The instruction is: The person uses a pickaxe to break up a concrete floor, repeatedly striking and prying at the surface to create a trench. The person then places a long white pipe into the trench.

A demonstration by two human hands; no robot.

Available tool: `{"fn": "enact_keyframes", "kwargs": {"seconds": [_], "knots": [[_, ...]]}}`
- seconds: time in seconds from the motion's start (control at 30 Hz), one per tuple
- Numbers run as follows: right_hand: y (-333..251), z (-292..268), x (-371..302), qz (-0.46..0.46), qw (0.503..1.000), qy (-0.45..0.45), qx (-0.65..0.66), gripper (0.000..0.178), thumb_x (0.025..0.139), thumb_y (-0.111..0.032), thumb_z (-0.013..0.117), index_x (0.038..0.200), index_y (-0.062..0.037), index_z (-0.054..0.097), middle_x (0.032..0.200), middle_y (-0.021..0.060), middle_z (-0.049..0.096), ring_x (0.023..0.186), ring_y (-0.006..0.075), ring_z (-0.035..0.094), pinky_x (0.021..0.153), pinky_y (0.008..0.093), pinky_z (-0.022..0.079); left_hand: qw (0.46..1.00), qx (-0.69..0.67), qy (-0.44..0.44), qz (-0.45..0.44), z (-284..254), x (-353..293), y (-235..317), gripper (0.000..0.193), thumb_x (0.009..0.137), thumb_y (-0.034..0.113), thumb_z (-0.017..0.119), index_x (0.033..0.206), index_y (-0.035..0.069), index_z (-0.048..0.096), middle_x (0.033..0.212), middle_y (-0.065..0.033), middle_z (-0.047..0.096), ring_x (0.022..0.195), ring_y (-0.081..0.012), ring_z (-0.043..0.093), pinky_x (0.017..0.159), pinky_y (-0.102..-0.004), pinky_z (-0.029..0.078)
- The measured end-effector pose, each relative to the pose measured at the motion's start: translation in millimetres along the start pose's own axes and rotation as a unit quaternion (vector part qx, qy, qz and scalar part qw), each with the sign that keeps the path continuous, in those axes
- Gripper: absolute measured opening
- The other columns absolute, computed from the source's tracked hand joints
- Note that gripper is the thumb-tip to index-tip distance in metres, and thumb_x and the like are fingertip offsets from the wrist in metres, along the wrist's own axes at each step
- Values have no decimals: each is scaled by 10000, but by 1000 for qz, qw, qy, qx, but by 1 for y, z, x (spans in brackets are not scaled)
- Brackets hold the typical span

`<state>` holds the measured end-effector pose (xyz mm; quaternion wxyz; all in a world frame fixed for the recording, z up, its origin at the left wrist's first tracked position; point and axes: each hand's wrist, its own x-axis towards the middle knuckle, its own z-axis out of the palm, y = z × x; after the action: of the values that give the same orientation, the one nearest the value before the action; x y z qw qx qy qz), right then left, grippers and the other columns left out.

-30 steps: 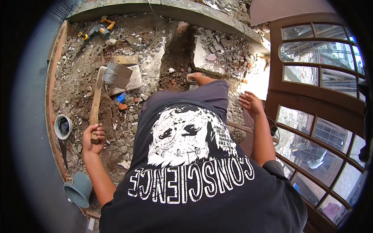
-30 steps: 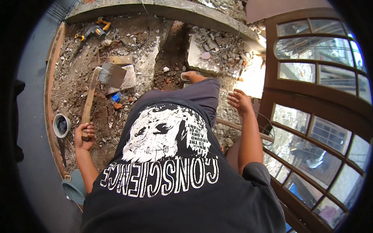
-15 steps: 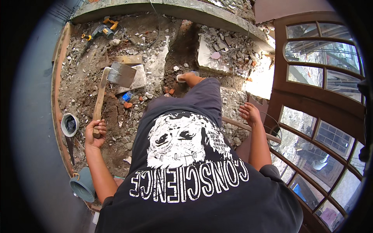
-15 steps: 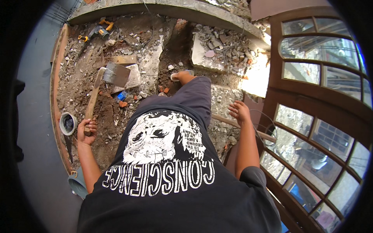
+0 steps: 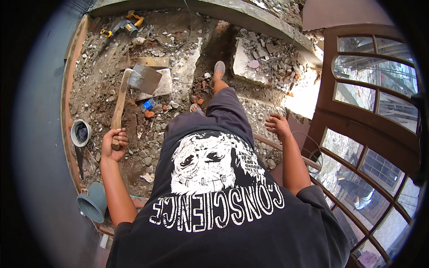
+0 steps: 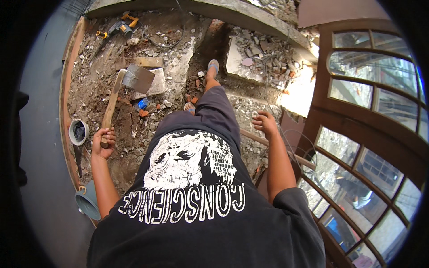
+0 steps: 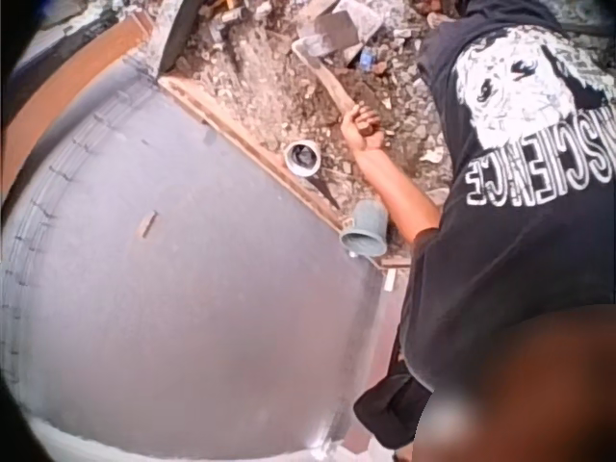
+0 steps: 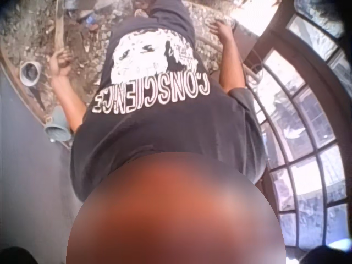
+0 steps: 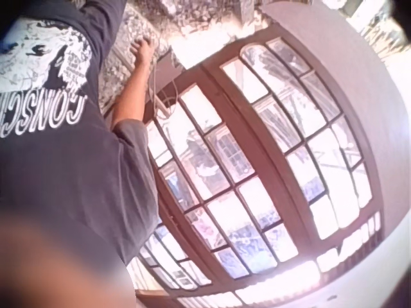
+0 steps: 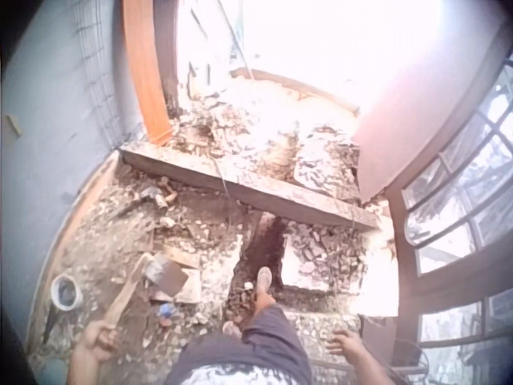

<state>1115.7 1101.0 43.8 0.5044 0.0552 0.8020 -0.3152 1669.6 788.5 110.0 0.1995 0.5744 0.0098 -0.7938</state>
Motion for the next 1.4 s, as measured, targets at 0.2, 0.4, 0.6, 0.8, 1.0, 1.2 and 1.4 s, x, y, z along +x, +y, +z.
{"fn": "enact_keyframes", "kwargs": {"seconds": [0.2, 0.4, 0.6, 0.8, 1.0, 1.2, 1.4], "knots": [[2, 5, 15, 6, 999, -30, -8, 383, 965, -151, 500, 1320, -16, 452, 1130, 158, 638, 948, 252, 668, 729, 355, 566, 1000, 4, -21, -3, -11, -2, -11, 165, 871, 110, 543, 991, -1, 558, 724, 17, 543, 548, -56, 514, 451, -181, 455], [-7, 12, 16, -20, 998, -63, -24, 375, 966, -172, 510, 1305, -20, 459, 1111, 145, 635, 906, 238, 668, 726, 359, 567, 1000, -2, -4, 15, -14, 0, -26, 178, 875, 113, 531, 1011, 2, 559, 727, 26, 541, 548, -49, 516, 451, -183, 452], [-15, 8, 19, -18, 998, -47, -44, 368, 935, -135, 549, 1280, -28, 478, 1060, 134, 651, 850, 222, 674, 677, 328, 563, 998, -19, -50, 16, -17, 0, -44, 191, 870, 92, 536, 1041, 10, 558, 735, 13, 539, 569, -57, 508, 457, -181, 452], [-15, 20, 21, -39, 994, -80, -61, 365, 927, -130, 547, 1270, -22, 485, 1038, 129, 659, 843, 210, 673, 672, 326, 555, 995, -14, -16, 92, 2, -3, -64, 247, 897, 67, 524, 1119, -39, 549, 832, -58, 584, 687, -126, 590, 596, -247, 552], [-23, 40, 25, -59, 990, -76, -98, 358, 918, -110, 553, 1257, -10, 497, 1031, 123, 659, 841, 194, 657, 695, 316, 544, 986, -74, -54, 137, 14, 9, -71, 217, 908, 31, 497, 1060, -120, 531, 857, -101, 587, 729, -142, 607, 637, -251, 573], [-69, 109, 7, -226, 954, -143, -132, 328, 925, -80, 567, 1234, 18, 514, 1071, 151, 653, 871, 198, 656, 719, 308, 539, 991, -65, -89, 81, 65, 5, -33, 137, 853, 26, 521, 948, -65, 483, 768, -46, 534, 621, -87, 543, 514, -199, 489], [-108, 227, -37, -198, 894, -362, -177, 432, 947, -246, 608, 1277, 9, 494, 1109, 160, 632, 902, 224, 654, 780, 332, 547, 938, 320, 44, 124, 119, -107, -74, 126, 696, 48, 576, 805, 11, 526, 652, -61, 546, 503, -144, 521, 452, -275, 412]]}}
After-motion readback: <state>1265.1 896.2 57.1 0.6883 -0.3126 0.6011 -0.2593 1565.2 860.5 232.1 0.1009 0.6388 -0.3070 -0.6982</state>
